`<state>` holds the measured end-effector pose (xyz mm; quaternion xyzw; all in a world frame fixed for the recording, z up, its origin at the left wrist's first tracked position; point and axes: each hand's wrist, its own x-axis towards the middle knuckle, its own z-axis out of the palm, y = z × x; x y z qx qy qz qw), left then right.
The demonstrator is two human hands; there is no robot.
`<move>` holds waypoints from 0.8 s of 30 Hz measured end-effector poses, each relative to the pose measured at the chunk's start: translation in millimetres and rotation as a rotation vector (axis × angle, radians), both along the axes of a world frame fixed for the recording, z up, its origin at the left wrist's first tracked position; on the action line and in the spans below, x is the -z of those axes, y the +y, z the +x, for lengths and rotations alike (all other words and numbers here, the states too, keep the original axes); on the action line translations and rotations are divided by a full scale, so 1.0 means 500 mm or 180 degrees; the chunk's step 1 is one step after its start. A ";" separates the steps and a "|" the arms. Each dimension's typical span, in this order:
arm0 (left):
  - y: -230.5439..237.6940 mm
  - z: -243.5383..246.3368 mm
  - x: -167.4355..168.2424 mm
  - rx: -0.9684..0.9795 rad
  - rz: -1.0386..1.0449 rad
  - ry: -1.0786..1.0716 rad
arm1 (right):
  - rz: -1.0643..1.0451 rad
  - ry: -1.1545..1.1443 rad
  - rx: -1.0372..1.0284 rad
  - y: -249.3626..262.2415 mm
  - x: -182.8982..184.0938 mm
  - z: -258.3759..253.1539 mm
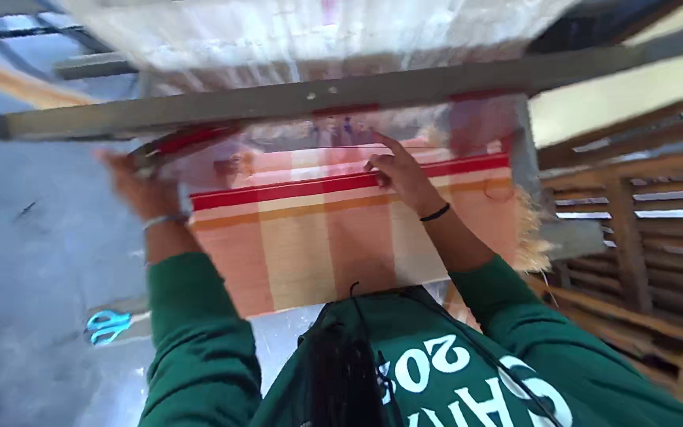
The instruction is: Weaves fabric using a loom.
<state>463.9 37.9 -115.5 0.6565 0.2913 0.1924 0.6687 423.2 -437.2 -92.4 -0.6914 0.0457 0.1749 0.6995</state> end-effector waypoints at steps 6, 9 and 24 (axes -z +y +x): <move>0.034 -0.188 -0.074 -0.1221 0.0392 -0.0189 | -0.0898 -0.0782 0.0790 -0.149 0.050 -0.160; 0.063 -0.306 -0.100 -0.1033 0.0342 -0.0605 | -0.1725 -0.1031 0.1420 -0.254 0.070 -0.226; -0.265 -0.413 0.022 0.0798 0.1779 0.0668 | -0.1944 0.0064 0.1145 -0.529 0.068 -0.063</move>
